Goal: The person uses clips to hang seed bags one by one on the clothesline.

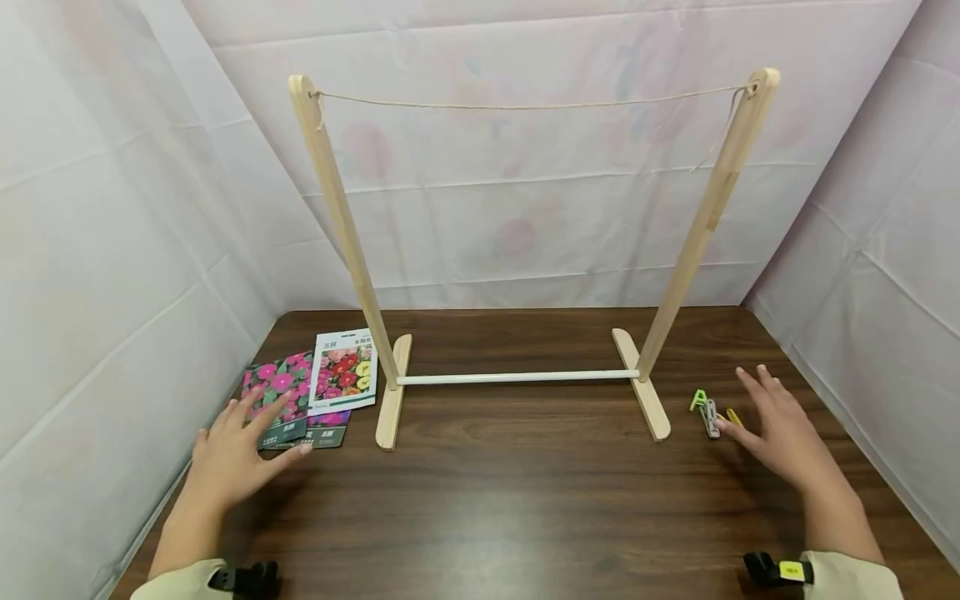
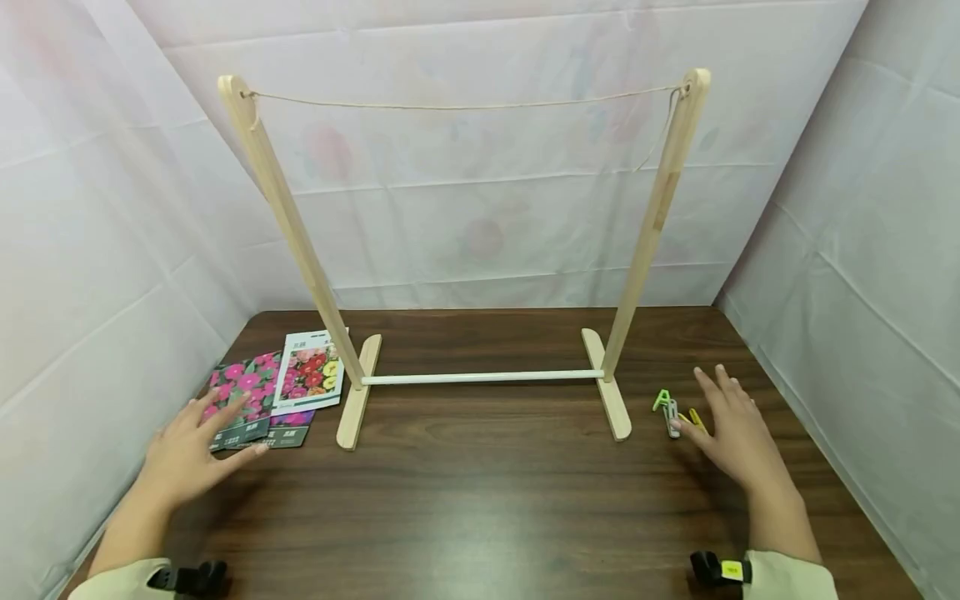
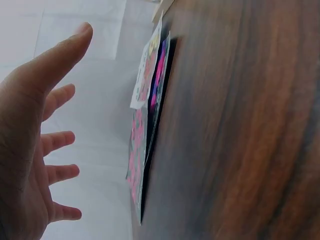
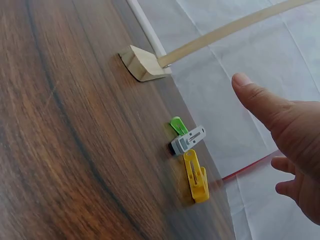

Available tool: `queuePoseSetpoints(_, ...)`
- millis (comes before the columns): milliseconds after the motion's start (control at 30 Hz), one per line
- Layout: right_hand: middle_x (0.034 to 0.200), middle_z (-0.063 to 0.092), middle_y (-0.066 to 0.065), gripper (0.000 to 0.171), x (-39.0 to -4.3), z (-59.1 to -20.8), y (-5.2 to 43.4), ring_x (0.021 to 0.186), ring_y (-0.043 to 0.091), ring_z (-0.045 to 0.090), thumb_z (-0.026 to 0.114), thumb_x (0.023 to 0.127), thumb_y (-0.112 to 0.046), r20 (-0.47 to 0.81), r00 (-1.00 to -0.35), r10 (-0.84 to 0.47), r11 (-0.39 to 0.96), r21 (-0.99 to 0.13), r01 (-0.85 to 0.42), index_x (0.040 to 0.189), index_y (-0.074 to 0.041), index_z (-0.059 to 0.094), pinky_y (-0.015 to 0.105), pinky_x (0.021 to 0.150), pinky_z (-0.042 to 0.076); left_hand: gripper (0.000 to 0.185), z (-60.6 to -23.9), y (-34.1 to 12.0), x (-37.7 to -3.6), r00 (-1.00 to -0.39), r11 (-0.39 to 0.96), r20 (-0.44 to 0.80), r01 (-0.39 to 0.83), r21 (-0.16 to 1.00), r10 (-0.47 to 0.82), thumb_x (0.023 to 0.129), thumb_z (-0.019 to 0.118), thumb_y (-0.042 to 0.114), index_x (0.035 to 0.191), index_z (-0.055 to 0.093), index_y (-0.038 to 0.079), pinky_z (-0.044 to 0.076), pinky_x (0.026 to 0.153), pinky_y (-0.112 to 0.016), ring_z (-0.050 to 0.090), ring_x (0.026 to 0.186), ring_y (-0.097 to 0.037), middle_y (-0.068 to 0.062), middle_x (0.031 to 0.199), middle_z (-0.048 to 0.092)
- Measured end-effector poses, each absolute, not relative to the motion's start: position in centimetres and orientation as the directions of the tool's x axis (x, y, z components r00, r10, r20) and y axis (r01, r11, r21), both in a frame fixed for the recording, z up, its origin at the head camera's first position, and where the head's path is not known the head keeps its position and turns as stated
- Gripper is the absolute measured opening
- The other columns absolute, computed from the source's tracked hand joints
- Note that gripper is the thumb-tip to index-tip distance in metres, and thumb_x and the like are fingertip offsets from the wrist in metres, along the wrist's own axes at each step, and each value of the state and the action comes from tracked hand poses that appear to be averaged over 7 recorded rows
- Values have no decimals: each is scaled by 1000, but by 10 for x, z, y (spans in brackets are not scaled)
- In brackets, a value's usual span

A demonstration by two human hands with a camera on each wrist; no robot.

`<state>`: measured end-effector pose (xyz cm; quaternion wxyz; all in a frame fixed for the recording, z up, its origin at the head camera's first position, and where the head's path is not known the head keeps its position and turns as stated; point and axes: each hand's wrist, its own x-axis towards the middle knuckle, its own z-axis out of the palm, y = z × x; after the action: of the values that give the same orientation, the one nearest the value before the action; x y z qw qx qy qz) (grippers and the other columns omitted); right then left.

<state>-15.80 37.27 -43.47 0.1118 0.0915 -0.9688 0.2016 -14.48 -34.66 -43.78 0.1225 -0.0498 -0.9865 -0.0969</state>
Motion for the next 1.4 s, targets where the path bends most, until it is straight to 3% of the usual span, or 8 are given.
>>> queuePoseSetpoints(233, 153, 8, 38, 97, -154, -436, 378, 128, 66, 19, 77, 86, -33, 256, -960, -112, 880, -424, -216, 153, 4, 17, 79, 92, 22, 110, -442, -361, -144, -954, 975, 289, 136, 178, 81, 64, 80, 64, 154, 30, 25, 34, 83, -79, 39, 119, -57, -35, 139, 36)
queuePoseSetpoints(367, 151, 13, 39, 96, -153, -439, 383, 129, 63, 21, 78, 84, -30, 279, -958, -75, 876, -440, -197, 151, 7, 19, 77, 94, 24, 110, -445, -370, -148, -946, 953, 316, 165, 255, 79, 63, 85, 56, 152, 35, 17, 35, 84, -77, 41, 114, -61, -38, 137, 38)
queuePoseSetpoints(800, 133, 38, 42, 72, -154, -449, 396, 119, 61, 35, 71, 91, -34, 261, -965, 33, 874, -476, -99, 135, 15, 41, 72, 92, 30, 91, -453, -382, -159, -963, 877, 268, 120, 466, -11, 77, 82, 40, 150, 38, 9, 32, 87, -76, 38, 119, -61, -38, 137, 39)
queuePoseSetpoints(967, 124, 48, 41, 65, -156, -456, 398, 110, 57, 46, 69, 92, -34, 231, -970, 74, 859, -508, -56, 131, 15, 47, 67, 86, 39, 86, -459, -388, -160, -972, 848, 225, 69, 525, -61, 80, 80, 40, 149, 40, 6, 32, 89, -76, 35, 121, -60, -40, 138, 36)
queuePoseSetpoints(1133, 112, 60, 36, 60, -156, -465, 400, 93, 47, 62, 73, 89, -29, 182, -978, 99, 828, -561, -20, 126, 14, 53, 44, 69, 55, 80, -465, -396, -160, -967, 826, 237, 58, 561, -93, 80, 82, 32, 141, 45, -5, 35, 91, -72, 37, 120, -58, -40, 134, 40)
queuePoseSetpoints(1267, 102, 66, 29, 52, -157, -471, 402, 81, 27, 65, 78, 84, -21, 161, -982, 103, 820, -573, -8, 119, 13, 59, 22, 60, 50, 81, -468, -401, -160, -971, 835, 212, 22, 550, -114, 80, 82, 32, 135, 46, -14, 40, 88, -67, 43, 115, -57, -41, 130, 43)
queuePoseSetpoints(1400, 95, 68, 23, 41, -157, -475, 403, 72, 2, 57, 79, 81, -10, 182, -978, 100, 813, -581, -25, 112, 13, 63, 16, 57, 47, 80, -469, -403, -161, -976, 848, 153, -54, 528, -157, 83, 79, 36, 132, 46, -17, 45, 85, -64, 49, 111, -56, -43, 126, 48)
